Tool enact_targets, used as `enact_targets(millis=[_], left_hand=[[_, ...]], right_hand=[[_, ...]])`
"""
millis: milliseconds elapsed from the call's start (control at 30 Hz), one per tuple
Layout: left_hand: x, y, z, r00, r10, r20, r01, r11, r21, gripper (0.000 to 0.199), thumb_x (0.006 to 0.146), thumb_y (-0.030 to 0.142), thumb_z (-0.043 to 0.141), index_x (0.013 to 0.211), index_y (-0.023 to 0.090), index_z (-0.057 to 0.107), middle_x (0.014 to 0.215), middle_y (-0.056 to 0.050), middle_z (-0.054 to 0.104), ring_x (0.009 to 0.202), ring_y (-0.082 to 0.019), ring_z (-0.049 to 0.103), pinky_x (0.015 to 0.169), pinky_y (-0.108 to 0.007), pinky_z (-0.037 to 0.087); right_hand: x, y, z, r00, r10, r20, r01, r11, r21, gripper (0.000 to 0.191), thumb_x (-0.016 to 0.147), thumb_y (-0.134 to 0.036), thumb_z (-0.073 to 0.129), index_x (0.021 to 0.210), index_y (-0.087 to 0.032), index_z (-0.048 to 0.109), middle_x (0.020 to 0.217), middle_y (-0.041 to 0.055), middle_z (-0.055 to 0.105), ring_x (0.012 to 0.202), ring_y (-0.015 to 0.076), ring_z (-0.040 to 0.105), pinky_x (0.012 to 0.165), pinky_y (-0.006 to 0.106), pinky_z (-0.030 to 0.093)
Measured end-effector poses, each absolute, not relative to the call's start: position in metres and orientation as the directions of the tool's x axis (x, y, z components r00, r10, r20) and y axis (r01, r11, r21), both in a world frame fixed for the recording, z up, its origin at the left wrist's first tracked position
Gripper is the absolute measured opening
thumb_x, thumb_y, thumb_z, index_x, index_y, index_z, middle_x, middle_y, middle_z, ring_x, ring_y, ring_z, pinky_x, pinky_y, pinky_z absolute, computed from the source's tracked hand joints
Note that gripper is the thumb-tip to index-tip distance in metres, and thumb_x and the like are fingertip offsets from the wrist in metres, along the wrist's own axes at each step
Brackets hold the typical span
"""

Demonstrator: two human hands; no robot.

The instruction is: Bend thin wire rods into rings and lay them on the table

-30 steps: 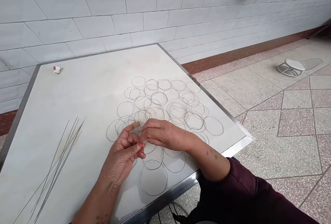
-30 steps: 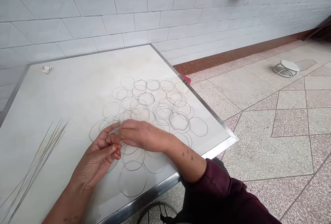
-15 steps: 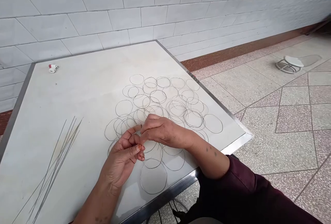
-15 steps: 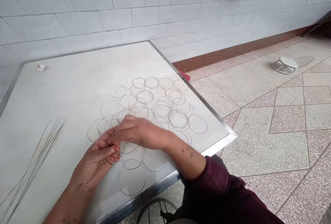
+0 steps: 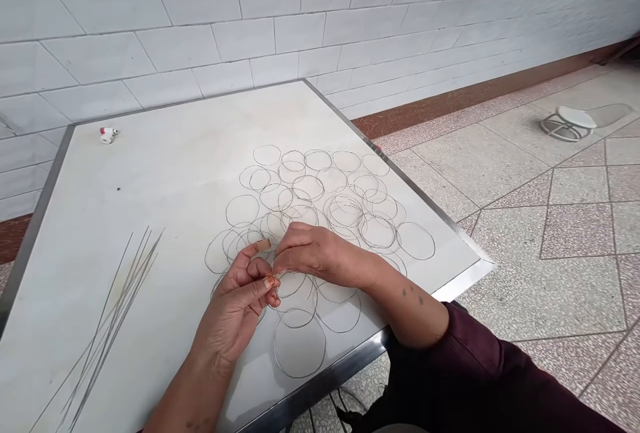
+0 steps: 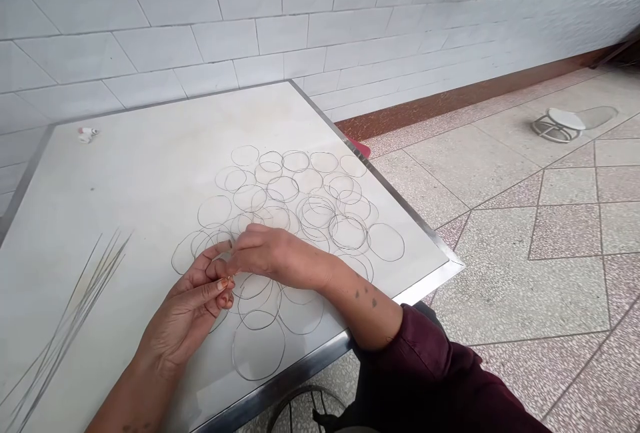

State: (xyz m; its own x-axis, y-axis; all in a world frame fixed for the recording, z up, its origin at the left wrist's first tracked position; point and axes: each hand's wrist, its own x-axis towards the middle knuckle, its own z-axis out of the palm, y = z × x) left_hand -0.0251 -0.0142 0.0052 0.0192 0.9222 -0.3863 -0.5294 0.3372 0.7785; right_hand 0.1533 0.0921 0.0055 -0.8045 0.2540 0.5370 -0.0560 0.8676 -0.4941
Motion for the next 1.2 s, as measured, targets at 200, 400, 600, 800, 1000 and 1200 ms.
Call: enact_targets(millis=[200, 400, 600, 800, 1000, 1200], left_hand=[[-0.0265, -0.0138, 0.0011, 0.011, 0.916, -0.402, -0.523, 0.348, 0.778, 0.052, 0.072, 0.015, 0.08, 0.121, 0.021, 0.064, 0.072, 0.003, 0.061, 0.058, -0.009, 0.055, 0.057, -0.022, 0.048], [-0.0279, -0.0135, 0.0055, -0.021, 0.934, -0.357, -0.427, 0.314, 0.848, 0.057, 0.074, 0.018, 0.081, 0.126, 0.023, 0.059, 0.073, 0.003, 0.062, 0.062, -0.011, 0.055, 0.06, -0.024, 0.049], [-0.0255, -0.0146, 0.007, -0.021, 0.948, -0.319, -0.315, 0.296, 0.902, 0.054, 0.078, 0.022, 0.079, 0.127, 0.023, 0.056, 0.074, 0.002, 0.064, 0.07, -0.015, 0.057, 0.063, -0.027, 0.049], [-0.0252, -0.0147, 0.0058, -0.037, 0.956, -0.29, -0.312, 0.265, 0.913, 0.047, 0.084, 0.027, 0.074, 0.127, 0.025, 0.055, 0.082, 0.002, 0.066, 0.068, -0.013, 0.061, 0.071, -0.032, 0.051], [-0.0276, -0.0156, 0.0085, -0.022, 0.947, -0.321, -0.338, 0.295, 0.894, 0.05, 0.085, 0.025, 0.073, 0.13, 0.026, 0.053, 0.083, 0.003, 0.066, 0.071, -0.013, 0.062, 0.073, -0.031, 0.051], [-0.0272, -0.0148, 0.009, -0.048, 0.942, -0.333, -0.325, 0.301, 0.897, 0.054, 0.081, 0.024, 0.076, 0.13, 0.024, 0.053, 0.079, 0.004, 0.064, 0.067, -0.012, 0.059, 0.069, -0.028, 0.05]], right_hand=[[0.1555, 0.0905, 0.0063, -0.838, 0.211, 0.504, -0.021, 0.909, -0.415, 0.027, 0.106, -0.019, 0.041, 0.109, -0.021, 0.067, 0.097, 0.0039, 0.068, 0.085, 0.0165, 0.053, 0.075, 0.031, 0.054], [0.1545, 0.0906, 0.0052, -0.789, 0.257, 0.558, -0.072, 0.864, -0.499, 0.02, 0.103, -0.028, 0.053, 0.116, -0.024, 0.066, 0.102, 0.0043, 0.069, 0.094, 0.0173, 0.058, 0.084, 0.034, 0.055], [0.1537, 0.0895, 0.0036, -0.807, 0.237, 0.541, -0.095, 0.852, -0.515, 0.022, 0.105, -0.03, 0.047, 0.103, -0.023, 0.068, 0.094, 0.0031, 0.068, 0.086, 0.0159, 0.058, 0.078, 0.032, 0.055], [0.1543, 0.0899, 0.0051, -0.838, 0.249, 0.485, -0.023, 0.872, -0.488, 0.017, 0.104, -0.025, 0.048, 0.1, -0.019, 0.064, 0.093, 0.0054, 0.067, 0.091, 0.0177, 0.058, 0.08, 0.032, 0.054], [0.1543, 0.0901, 0.0043, -0.822, 0.3, 0.484, 0.011, 0.858, -0.514, 0.013, 0.103, -0.023, 0.049, 0.098, -0.017, 0.059, 0.093, 0.0071, 0.064, 0.09, 0.0171, 0.057, 0.077, 0.03, 0.054], [0.1534, 0.0919, -0.001, -0.809, 0.29, 0.511, -0.018, 0.857, -0.515, 0.007, 0.1, -0.02, 0.051, 0.097, -0.018, 0.056, 0.093, 0.0066, 0.064, 0.089, 0.0176, 0.055, 0.078, 0.031, 0.053]])
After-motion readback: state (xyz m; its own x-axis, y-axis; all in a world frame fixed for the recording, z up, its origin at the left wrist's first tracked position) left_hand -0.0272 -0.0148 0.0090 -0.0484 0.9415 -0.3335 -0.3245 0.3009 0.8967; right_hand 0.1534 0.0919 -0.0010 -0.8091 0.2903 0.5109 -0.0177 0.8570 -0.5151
